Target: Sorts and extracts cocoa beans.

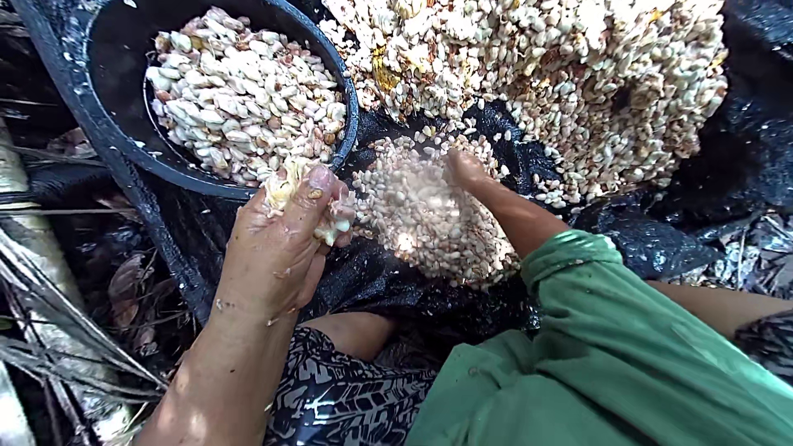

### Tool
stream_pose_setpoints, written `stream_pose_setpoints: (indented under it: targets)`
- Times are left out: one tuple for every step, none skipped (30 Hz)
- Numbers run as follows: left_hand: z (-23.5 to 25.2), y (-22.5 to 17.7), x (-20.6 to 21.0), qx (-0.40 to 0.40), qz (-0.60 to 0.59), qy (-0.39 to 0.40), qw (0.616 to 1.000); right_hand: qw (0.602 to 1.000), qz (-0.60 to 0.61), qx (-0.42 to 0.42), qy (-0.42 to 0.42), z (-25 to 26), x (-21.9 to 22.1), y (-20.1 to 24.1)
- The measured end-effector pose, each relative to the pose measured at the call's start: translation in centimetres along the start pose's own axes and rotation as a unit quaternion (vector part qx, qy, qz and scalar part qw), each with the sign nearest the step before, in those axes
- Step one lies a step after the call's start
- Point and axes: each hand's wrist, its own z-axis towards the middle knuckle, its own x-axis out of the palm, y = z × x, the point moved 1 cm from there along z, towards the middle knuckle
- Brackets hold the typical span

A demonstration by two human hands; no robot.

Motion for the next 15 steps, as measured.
stream_pose_setpoints:
  targets:
    - [-0.1, 0.0, -0.3, -0.006, -0.024, 0.008, 1.0, 0.999, -0.012, 0.03, -0.04, 0.2, -1.1, -1.9]
    - [-0.2, 0.0, -0.6, -0.009, -0.04, 0.023, 0.999, 0.996, -0.03, 0.062, -0.064, 0.2, -1.9, -3.8]
    - [-0.4, 0.0, -0.7, -0.009, -0.047, 0.038, 0.998, 0.992, -0.045, 0.099, -0.068, -0.1, -2.1, -5.5]
    - [-0.5, -0.1, -0.7, -0.007, -0.048, 0.053, 0.997, 0.988, -0.055, 0.132, -0.065, -0.5, -1.6, -6.8]
    - [-0.5, -0.1, -0.6, -0.006, -0.043, 0.063, 0.997, 0.986, -0.066, 0.141, -0.055, -1.0, -0.6, -7.4]
    - [-0.4, 0.0, -0.4, -0.005, -0.031, 0.068, 0.997, 0.987, -0.066, 0.145, -0.033, -1.6, 0.7, -7.2]
    - [-0.3, 0.1, -0.2, -0.006, -0.008, 0.067, 0.998, 0.987, -0.058, 0.149, -0.005, -2.2, 1.9, -6.3]
    - [-0.1, 0.3, 0.0, -0.012, 0.014, 0.061, 0.998, 0.988, -0.052, 0.144, 0.015, -2.7, 2.8, -5.5]
    - [0.1, 0.5, 0.2, -0.014, 0.03, 0.058, 0.998, 0.991, -0.038, 0.125, 0.031, -3.0, 3.4, -5.0]
    - [0.5, 0.6, 0.4, -0.012, 0.04, 0.057, 0.998, 0.995, -0.02, 0.086, 0.038, -3.0, 3.7, -4.8]
    - [0.9, 0.7, 0.5, -0.008, 0.045, 0.059, 0.997, 0.999, 0.009, 0.036, 0.033, -3.1, 3.5, -4.7]
    - [1.2, 0.8, 0.7, -0.001, 0.05, 0.063, 0.997, 0.998, 0.061, -0.007, 0.024, -3.5, 2.9, -4.2]
    - [1.4, 0.9, 0.9, 0.007, 0.057, 0.064, 0.996, 0.991, 0.124, -0.04, 0.004, -4.6, 2.0, -3.2]
    - [1.5, 0.9, 1.0, 0.014, 0.067, 0.065, 0.996, 0.979, 0.195, -0.061, -0.021, -5.9, 1.2, -2.1]
    - [1.6, 0.8, 1.3, 0.022, 0.079, 0.064, 0.995, 0.957, 0.275, -0.076, -0.043, -7.2, 0.5, -0.8]
